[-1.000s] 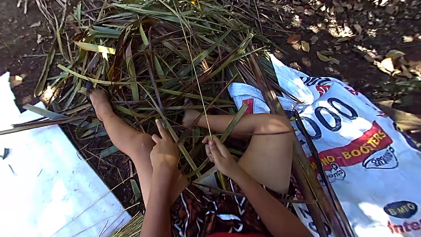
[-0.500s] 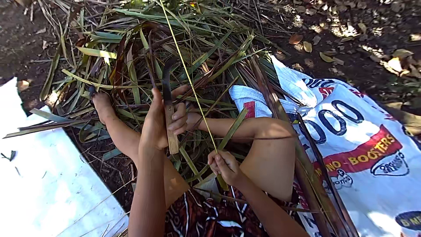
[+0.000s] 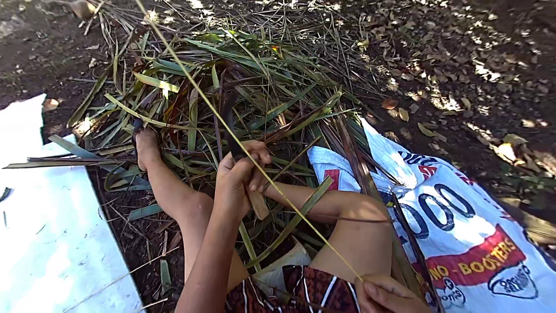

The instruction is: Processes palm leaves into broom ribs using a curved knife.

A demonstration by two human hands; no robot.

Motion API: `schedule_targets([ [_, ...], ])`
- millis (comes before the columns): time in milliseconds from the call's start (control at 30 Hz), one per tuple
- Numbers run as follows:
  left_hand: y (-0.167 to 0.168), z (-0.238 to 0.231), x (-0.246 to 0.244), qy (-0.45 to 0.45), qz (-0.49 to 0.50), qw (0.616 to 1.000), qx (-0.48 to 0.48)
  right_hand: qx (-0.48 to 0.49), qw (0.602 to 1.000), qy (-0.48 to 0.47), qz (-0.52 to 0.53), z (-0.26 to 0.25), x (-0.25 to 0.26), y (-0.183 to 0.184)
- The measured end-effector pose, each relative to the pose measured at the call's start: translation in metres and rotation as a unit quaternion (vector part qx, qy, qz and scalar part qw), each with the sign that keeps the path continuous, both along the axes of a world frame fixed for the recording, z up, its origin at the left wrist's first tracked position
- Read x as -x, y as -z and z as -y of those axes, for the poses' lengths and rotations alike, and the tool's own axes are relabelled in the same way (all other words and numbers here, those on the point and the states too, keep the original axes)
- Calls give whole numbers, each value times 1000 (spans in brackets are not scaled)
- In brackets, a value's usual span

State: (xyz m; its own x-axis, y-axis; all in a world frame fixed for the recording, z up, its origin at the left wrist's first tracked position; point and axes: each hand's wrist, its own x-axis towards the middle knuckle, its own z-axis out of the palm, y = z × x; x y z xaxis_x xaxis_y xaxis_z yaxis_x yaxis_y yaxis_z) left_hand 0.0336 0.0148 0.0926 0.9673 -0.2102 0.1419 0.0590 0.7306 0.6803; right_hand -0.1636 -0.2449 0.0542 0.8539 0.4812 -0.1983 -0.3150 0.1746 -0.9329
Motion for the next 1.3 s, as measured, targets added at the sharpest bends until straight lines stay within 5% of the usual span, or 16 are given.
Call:
schedule_targets([
  [100, -8, 5, 8, -116, -84, 989, 27, 1, 997, 40, -64, 14, 16, 9],
  [200, 8, 9, 17, -181, -72, 979, -52, 82, 995, 36, -42, 12, 27, 23],
  [400, 47, 37, 53, -34, -2, 990, -137, 209, 970, 124, 26, -22, -1, 9],
  [533, 42, 24, 67, -14, 96, 941, -324, 251, 955, 128, 90, -27, 0, 1],
  [700, 44, 0, 63, 14, 183, 897, -401, 234, 957, 143, 94, -19, 17, -2],
  [1033, 53, 33, 111, 308, 101, 913, -248, 212, 961, 135, 114, -25, 16, -4],
  [1200, 45, 25, 100, 337, 64, 909, -236, 217, 956, 138, 143, -31, 12, -6],
  [1300, 33, 15, 87, 257, 21, 938, -232, 276, 929, 153, 192, -32, 13, -6],
])
